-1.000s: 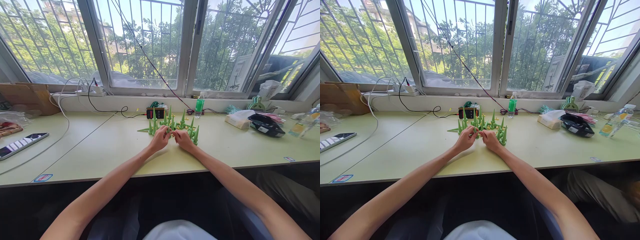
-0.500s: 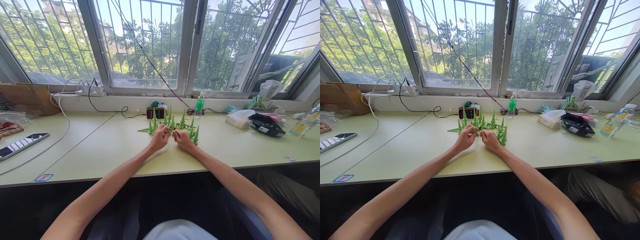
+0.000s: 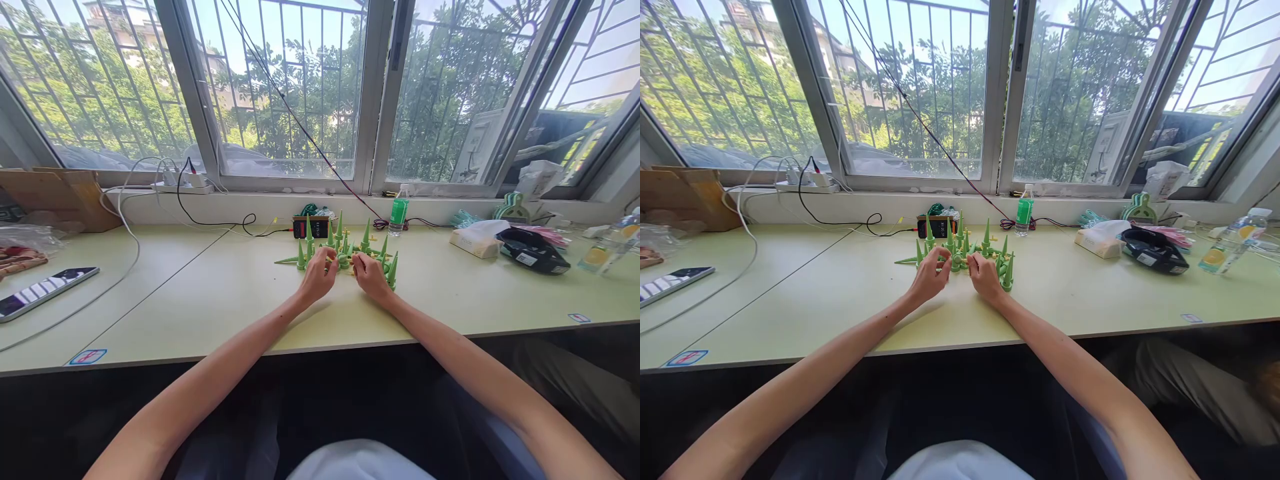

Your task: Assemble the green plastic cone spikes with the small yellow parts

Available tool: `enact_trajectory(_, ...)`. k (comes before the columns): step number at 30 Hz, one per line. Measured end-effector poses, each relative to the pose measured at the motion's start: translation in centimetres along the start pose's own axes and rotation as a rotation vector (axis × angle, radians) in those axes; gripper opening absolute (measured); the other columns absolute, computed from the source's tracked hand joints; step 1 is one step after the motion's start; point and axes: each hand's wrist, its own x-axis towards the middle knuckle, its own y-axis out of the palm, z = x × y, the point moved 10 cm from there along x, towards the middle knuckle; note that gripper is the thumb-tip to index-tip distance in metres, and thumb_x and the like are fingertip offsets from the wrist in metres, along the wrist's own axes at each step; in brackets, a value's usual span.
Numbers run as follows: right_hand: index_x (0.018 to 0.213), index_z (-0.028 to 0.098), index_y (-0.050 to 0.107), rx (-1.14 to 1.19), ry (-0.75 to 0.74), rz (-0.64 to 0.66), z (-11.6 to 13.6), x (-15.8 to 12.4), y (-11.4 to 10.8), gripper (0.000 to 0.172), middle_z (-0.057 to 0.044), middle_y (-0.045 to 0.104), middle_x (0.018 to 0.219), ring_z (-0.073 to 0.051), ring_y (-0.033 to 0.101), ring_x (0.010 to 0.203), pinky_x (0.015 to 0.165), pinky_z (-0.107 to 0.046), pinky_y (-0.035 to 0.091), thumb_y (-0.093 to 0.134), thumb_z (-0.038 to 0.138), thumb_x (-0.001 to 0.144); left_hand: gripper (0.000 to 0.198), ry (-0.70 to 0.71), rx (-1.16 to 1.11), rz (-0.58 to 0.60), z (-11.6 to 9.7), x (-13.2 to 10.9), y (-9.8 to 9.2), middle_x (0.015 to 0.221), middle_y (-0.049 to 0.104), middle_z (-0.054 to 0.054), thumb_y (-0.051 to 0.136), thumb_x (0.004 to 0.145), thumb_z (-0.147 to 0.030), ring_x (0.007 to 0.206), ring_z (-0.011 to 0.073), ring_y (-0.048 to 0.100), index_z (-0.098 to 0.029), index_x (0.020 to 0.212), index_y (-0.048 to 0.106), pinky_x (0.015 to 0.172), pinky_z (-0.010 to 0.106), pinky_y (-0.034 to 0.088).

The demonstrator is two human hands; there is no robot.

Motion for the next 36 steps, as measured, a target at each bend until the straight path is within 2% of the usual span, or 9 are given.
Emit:
enact_trajectory(3,0.074,0.021,0.049,0.031,-0.002,0.014,0.3,-0.1,0.0,0.04,0.001,0.05,0.056,-0.013,0.046,0.05,0.053,-0.025,0.036,0.034,0.049,0.097,0.035,-0.152,-0.056,0.083,1.2,-0.2,0.7,0.071,0.059,-0.001,0.038,0.095,-0.045,0.038,0.0044,0.046,-0.017,0.078,0.051,0.041,0.019,0.038)
enact_trajectory(6,0.073,0.021,0.048,0.037,-0.039,0.076,1.1,-0.2,0.4,0.038,0.001,0.052,0.057,-0.013,0.048,0.051,0.054,-0.025,0.036,0.036,0.048,0.097,0.058,-0.311,-0.136,0.204,2.6,-0.7,2.1,0.055,0.056,0.0,0.03,0.095,-0.057,0.031,0.0059,0.044,-0.015,0.061,0.052,0.037,0.021,0.033)
enact_trajectory(9,0.072,0.021,0.046,0.03,-0.064,0.108,1.6,-0.3,0.6,0.037,0.001,0.052,0.056,-0.013,0.048,0.052,0.054,-0.025,0.037,0.037,0.046,0.097,0.063,-0.4,-0.201,0.256,3.5,-1.0,2.8,0.044,0.052,0.0,0.032,0.092,-0.062,0.029,0.0074,0.044,-0.014,0.058,0.056,0.036,0.021,0.03)
enact_trajectory(12,0.072,0.021,0.047,0.023,-0.069,0.109,1.7,-0.3,0.5,0.036,0.001,0.051,0.056,-0.013,0.047,0.051,0.055,-0.025,0.037,0.037,0.045,0.097,0.062,-0.423,-0.238,0.285,3.9,-1.1,3.2,0.037,0.047,-0.002,0.034,0.091,-0.063,0.028,0.0074,0.041,-0.014,0.062,0.058,0.035,0.019,0.027)
enact_trajectory(15,0.073,0.021,0.047,0.025,-0.069,0.114,1.5,-0.3,0.5,0.035,0.002,0.051,0.055,-0.013,0.047,0.051,0.055,-0.025,0.036,0.037,0.045,0.097,0.06,-0.404,-0.24,0.304,4.0,-1.1,3.4,0.035,0.044,-0.003,0.035,0.091,-0.063,0.027,0.0071,0.038,-0.015,0.064,0.058,0.035,0.019,0.027)
enact_trajectory(22,0.067,0.022,0.038,0.029,-0.054,0.094,1.1,-0.3,0.5,0.039,0.003,0.047,0.054,-0.012,0.043,0.049,0.053,-0.025,0.034,0.034,0.046,0.097,0.051,-0.261,-0.166,0.281,2.7,-0.9,2.6,0.036,0.045,-0.005,0.044,0.088,-0.06,0.033,0.0076,0.04,-0.016,0.065,0.055,0.044,0.02,0.034)
enact_trajectory(27,0.066,0.022,0.038,0.009,-0.037,0.085,0.8,-0.2,0.5,0.038,0.001,0.051,0.056,-0.013,0.048,0.052,0.053,-0.025,0.035,0.034,0.044,0.097,0.045,-0.199,-0.111,0.269,2.1,-0.8,2.2,0.039,0.043,-0.005,0.052,0.086,-0.056,0.037,0.0076,0.04,-0.016,0.066,0.058,0.046,0.02,0.034)
enact_trajectory(32,0.065,0.022,0.041,-0.039,-0.053,0.084,0.7,-0.2,0.5,0.039,-0.002,0.054,0.059,-0.014,0.048,0.053,0.054,-0.026,0.035,0.033,0.041,0.098,0.044,-0.098,-0.08,0.225,1.3,-0.3,1.8,0.062,0.05,-0.001,0.057,0.083,-0.053,0.047,0.0069,0.043,-0.015,0.061,0.059,0.045,0.02,0.035)
enact_trajectory(36,0.065,0.022,0.042,-0.043,-0.068,0.078,1.0,-0.2,0.4,0.041,-0.001,0.053,0.059,-0.014,0.046,0.052,0.054,-0.027,0.034,0.031,0.043,0.098,0.036,-0.045,-0.05,0.197,1.2,-0.1,1.7,0.075,0.054,0.002,0.06,0.082,-0.05,0.053,0.0068,0.042,-0.016,0.072,0.067,0.046,0.019,0.037)
